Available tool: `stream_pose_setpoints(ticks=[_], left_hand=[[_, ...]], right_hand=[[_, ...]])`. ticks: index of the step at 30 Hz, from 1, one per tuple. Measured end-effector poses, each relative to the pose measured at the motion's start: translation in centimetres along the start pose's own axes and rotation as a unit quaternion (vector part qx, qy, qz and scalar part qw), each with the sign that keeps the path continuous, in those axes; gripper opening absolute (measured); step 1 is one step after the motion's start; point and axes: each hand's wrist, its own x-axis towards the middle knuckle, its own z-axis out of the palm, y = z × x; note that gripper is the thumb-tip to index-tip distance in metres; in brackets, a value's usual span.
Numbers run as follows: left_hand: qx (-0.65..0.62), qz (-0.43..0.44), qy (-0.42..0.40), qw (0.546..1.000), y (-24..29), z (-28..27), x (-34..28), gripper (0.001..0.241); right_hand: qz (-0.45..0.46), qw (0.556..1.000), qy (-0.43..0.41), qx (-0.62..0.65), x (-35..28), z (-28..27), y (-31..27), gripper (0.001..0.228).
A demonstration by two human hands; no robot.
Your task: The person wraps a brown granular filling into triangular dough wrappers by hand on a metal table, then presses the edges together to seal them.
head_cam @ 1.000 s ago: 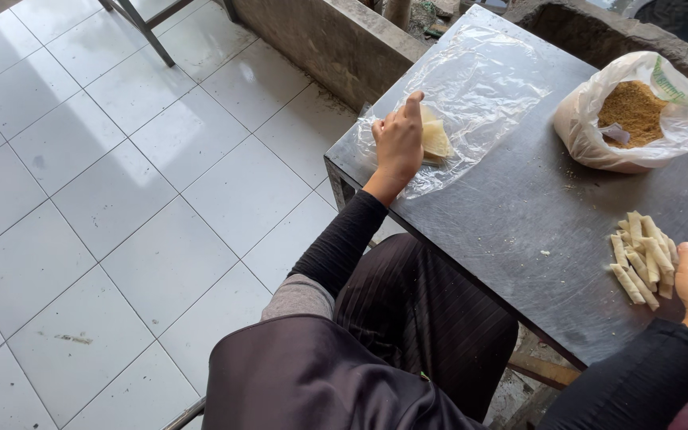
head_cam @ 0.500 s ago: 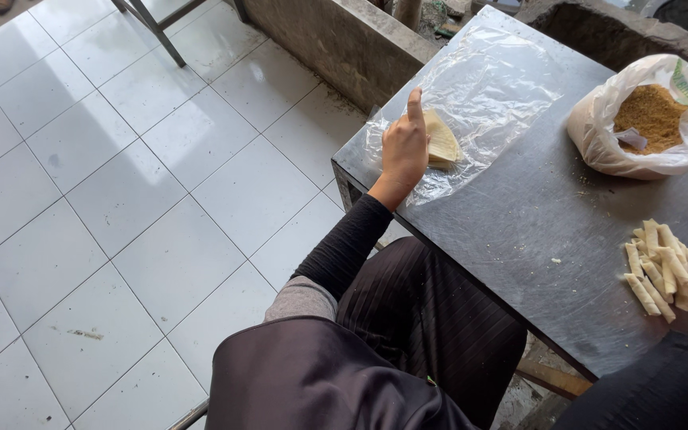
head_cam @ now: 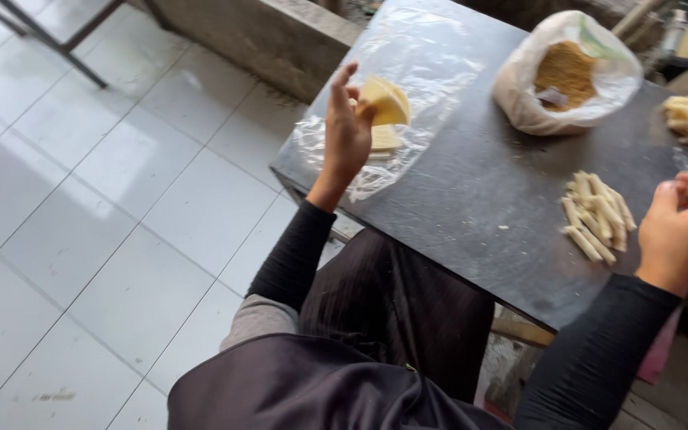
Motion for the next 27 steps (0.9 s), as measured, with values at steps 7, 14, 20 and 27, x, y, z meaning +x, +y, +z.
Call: stream_pose_setpoints(ticks=[7, 14, 20, 27], left_hand=[[-0.105, 0.112, -0.303, 0.941, 6.8, 7.0, 1.4, 0.087], [-0.177, 0.181, -0.469, 0.846, 9.7, 14.6, 2.2, 0.087], [-0.137, 0.259, -0.519, 0.803, 10.4, 14.2, 3.1, 0.083], [-0.155, 0.174, -0.429, 0.873, 11.1, 13.1, 4.2, 0.091]], right_hand=[[0.045, 0.867, -0.134, 0.477, 0.8, 2.3, -12.7, 0.067], [0.170, 0.805, -0.314, 0.474, 1.6, 5.0, -18.7, 0.094], [0.041, 0.871, -0.327, 0.366, 1.4, 4.3, -16.3, 0.076], [0.147, 0.804, -0.246, 0.521, 1.4, 4.0, -16.9, 0.062]])
